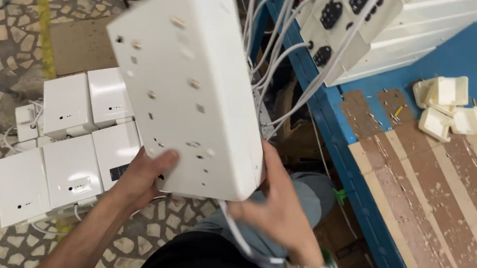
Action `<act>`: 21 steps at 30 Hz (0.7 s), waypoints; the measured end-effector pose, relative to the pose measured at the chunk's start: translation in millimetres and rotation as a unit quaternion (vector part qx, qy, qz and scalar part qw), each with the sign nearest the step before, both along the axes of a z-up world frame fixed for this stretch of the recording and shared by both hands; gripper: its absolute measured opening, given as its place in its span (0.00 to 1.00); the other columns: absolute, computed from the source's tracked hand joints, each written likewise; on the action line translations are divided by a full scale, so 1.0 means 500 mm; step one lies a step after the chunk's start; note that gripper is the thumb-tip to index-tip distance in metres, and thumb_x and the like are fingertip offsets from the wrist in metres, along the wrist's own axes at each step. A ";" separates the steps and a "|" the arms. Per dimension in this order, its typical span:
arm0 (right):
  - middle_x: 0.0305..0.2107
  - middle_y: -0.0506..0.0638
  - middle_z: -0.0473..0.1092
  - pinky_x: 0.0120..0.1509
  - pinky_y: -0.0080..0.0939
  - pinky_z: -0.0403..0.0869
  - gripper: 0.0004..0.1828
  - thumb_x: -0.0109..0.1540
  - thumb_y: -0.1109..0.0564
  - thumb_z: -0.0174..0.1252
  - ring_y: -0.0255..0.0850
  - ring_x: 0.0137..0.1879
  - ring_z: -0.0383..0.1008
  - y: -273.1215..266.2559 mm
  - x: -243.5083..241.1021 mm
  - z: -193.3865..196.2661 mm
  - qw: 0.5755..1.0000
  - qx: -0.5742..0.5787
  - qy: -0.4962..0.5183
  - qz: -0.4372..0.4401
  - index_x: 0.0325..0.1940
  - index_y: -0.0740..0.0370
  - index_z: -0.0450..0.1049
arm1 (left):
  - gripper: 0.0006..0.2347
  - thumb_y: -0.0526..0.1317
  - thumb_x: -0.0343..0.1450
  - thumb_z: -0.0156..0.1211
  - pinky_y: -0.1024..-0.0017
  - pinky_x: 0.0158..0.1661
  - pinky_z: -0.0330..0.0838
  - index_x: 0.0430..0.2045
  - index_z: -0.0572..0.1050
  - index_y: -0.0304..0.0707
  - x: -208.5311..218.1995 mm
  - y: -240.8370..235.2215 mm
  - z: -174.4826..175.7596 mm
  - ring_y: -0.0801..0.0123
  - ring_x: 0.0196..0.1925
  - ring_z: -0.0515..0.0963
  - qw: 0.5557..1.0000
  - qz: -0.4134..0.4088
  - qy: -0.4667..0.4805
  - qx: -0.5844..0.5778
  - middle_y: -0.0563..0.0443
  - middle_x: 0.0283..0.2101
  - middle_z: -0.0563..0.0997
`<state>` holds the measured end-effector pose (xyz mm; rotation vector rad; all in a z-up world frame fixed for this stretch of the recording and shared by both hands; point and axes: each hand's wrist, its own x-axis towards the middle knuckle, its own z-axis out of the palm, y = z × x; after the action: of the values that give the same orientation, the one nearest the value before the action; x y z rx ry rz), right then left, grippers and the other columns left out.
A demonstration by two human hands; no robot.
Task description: The person sits at a workbench and uses a red-handled screwdriver to drive screws that fasten a white plastic end cap onto a metal electrical enclosure, repositioning the enclosure as needed. When the cap is secured, the person carries the finished enclosure and places it onto a stack of similar assembled units on the floor.
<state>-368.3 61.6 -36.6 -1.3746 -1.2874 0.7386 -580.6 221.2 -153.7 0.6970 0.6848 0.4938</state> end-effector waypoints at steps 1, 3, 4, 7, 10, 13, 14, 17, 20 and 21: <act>0.59 0.67 0.68 0.62 0.53 0.72 0.52 0.58 0.34 0.66 0.51 0.61 0.71 0.024 0.000 -0.027 0.991 -0.085 0.104 -0.008 0.73 0.71 0.58 | 0.52 0.62 0.53 0.73 0.41 0.55 0.73 0.68 0.54 0.33 -0.011 -0.004 0.000 0.45 0.64 0.74 0.997 0.011 0.059 0.055 0.35 0.57 0.75; 0.52 0.69 0.74 0.55 0.51 0.77 0.47 0.55 0.42 0.69 0.50 0.52 0.77 0.053 -0.009 -0.091 0.964 -0.172 0.205 -0.004 0.70 0.72 0.63 | 0.51 0.59 0.53 0.76 0.49 0.62 0.72 0.68 0.53 0.34 -0.036 -0.016 -0.007 0.50 0.65 0.74 0.986 0.033 0.122 0.108 0.37 0.58 0.76; 0.50 0.67 0.74 0.53 0.49 0.79 0.44 0.55 0.43 0.68 0.49 0.50 0.79 0.054 -0.017 -0.127 0.926 -0.193 0.323 -0.035 0.67 0.73 0.64 | 0.50 0.56 0.53 0.76 0.46 0.60 0.74 0.70 0.55 0.38 -0.049 -0.030 -0.016 0.49 0.63 0.75 0.985 0.071 0.122 0.104 0.39 0.58 0.76; 0.45 0.62 0.75 0.48 0.47 0.81 0.38 0.56 0.44 0.65 0.47 0.45 0.79 0.071 -0.055 -0.186 0.834 -0.236 0.484 -0.119 0.62 0.71 0.67 | 0.43 0.56 0.57 0.71 0.47 0.59 0.73 0.68 0.60 0.41 -0.043 -0.075 -0.016 0.54 0.59 0.75 0.984 0.168 0.061 -0.006 0.44 0.55 0.76; 0.43 0.58 0.76 0.46 0.45 0.79 0.34 0.57 0.43 0.64 0.45 0.44 0.79 0.075 -0.068 -0.230 0.801 -0.265 0.505 -0.182 0.59 0.69 0.70 | 0.35 0.57 0.60 0.70 0.51 0.60 0.70 0.61 0.66 0.44 0.026 -0.094 -0.026 0.61 0.60 0.74 0.963 0.217 0.006 -0.157 0.51 0.54 0.76; 0.44 0.58 0.77 0.46 0.44 0.79 0.33 0.58 0.44 0.63 0.43 0.45 0.79 0.060 -0.065 -0.253 0.829 -0.288 0.445 -0.180 0.59 0.71 0.71 | 0.33 0.54 0.57 0.71 0.51 0.57 0.71 0.58 0.69 0.49 0.086 -0.106 -0.031 0.61 0.59 0.75 0.945 0.205 0.051 -0.248 0.54 0.54 0.78; 0.45 0.58 0.77 0.47 0.44 0.80 0.33 0.58 0.44 0.63 0.43 0.46 0.80 0.049 -0.063 -0.256 0.846 -0.298 0.405 -0.178 0.59 0.71 0.71 | 0.33 0.53 0.56 0.71 0.49 0.55 0.71 0.57 0.70 0.50 0.103 -0.113 -0.029 0.59 0.58 0.76 0.935 0.190 0.078 -0.288 0.54 0.53 0.79; 0.46 0.59 0.77 0.49 0.46 0.80 0.35 0.59 0.43 0.62 0.44 0.47 0.80 0.039 -0.058 -0.277 0.861 -0.302 0.367 -0.183 0.59 0.74 0.71 | 0.31 0.49 0.58 0.74 0.54 0.55 0.75 0.57 0.71 0.45 0.106 -0.119 -0.081 0.58 0.58 0.77 0.920 0.218 0.071 -0.319 0.50 0.53 0.79; 0.50 0.61 0.78 0.56 0.44 0.75 0.34 0.63 0.42 0.60 0.44 0.53 0.78 0.050 -0.048 -0.261 0.899 -0.350 0.232 -0.128 0.61 0.73 0.73 | 0.26 0.48 0.59 0.72 0.57 0.52 0.73 0.53 0.75 0.48 0.088 -0.079 -0.136 0.60 0.54 0.75 0.912 0.237 0.105 -0.317 0.52 0.52 0.78; 0.50 0.61 0.78 0.56 0.44 0.75 0.34 0.63 0.42 0.60 0.44 0.53 0.78 0.028 -0.029 -0.252 0.899 -0.351 0.234 -0.121 0.61 0.73 0.73 | 0.26 0.48 0.59 0.72 0.57 0.52 0.73 0.53 0.75 0.48 0.067 -0.065 -0.143 0.60 0.54 0.75 0.911 0.244 0.108 -0.315 0.52 0.52 0.78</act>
<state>-382.9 75.8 -162.7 -1.7313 -0.4533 1.3380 -547.4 188.4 -225.2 -0.0466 1.1702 0.6111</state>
